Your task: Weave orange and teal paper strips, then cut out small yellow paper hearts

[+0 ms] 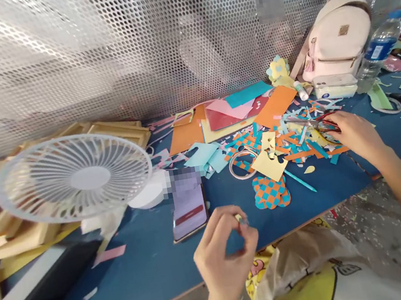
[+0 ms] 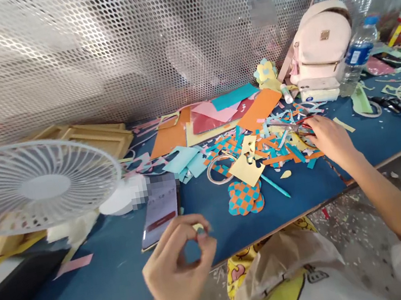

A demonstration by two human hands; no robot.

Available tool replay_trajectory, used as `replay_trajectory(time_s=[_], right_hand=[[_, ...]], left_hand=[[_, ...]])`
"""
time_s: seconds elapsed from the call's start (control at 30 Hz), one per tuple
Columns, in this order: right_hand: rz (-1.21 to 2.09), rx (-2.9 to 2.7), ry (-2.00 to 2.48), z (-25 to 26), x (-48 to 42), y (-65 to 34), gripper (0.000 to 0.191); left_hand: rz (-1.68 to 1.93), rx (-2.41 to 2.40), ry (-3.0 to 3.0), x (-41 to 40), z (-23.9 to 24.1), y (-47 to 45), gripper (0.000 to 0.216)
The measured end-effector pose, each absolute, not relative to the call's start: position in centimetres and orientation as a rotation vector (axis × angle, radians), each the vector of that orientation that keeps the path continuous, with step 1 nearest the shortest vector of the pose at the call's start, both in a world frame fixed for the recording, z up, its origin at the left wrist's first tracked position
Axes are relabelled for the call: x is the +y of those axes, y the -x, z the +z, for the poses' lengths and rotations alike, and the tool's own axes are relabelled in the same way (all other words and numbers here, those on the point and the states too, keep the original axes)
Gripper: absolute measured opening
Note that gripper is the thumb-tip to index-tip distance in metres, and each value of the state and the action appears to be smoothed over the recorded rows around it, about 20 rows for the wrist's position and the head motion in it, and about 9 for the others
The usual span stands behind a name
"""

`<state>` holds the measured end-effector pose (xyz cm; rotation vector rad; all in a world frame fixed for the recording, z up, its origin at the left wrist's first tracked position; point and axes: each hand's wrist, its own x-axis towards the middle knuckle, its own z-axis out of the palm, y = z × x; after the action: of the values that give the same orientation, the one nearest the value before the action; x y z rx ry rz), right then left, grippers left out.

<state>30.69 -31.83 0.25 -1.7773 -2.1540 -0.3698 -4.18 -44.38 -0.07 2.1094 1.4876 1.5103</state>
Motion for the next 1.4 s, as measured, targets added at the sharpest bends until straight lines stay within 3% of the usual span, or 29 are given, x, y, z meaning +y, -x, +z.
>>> replay_trajectory(time_s=[0.2,0.37,0.43,0.53,0.67,0.87,1.17,1.4], right_hand=[[-0.267,-2.051,1.604,0.8,-35.2,-27.5,0.019],[0.664,-2.142,1.028,2.0,-40.7,-19.9,0.014],[0.884,-2.092,0.964,1.5,-42.0,-17.2,0.021],[1.080,-1.920,1.019,0.3,-42.2,-14.8,0.014],[1.174,-1.853,0.989,-0.6,-41.4,-14.1,0.007],[1.112,-1.847,0.980,-0.5,-40.8,-14.0,0.013],[1.053,-1.609,1.035,-1.2,-41.2,-13.7,0.006],[1.138,-1.488,1.019,-1.4,-41.3,-13.8,0.009]], left_hand=[[1.469,1.481,-2.296,-45.1,-1.3,4.2,0.028],[1.268,1.245,-2.465,-45.0,-1.5,2.6,0.027],[1.222,1.185,-2.533,-44.8,-1.4,2.4,0.026],[1.197,1.212,-2.591,-44.3,-1.5,2.9,0.026],[1.208,1.250,-2.639,-43.8,-1.9,4.0,0.026],[1.225,1.194,-2.686,-43.7,-2.2,4.6,0.024],[1.491,1.402,-2.044,-44.0,-1.7,2.8,0.016],[1.513,1.424,-2.033,-43.8,-2.0,2.3,0.016]])
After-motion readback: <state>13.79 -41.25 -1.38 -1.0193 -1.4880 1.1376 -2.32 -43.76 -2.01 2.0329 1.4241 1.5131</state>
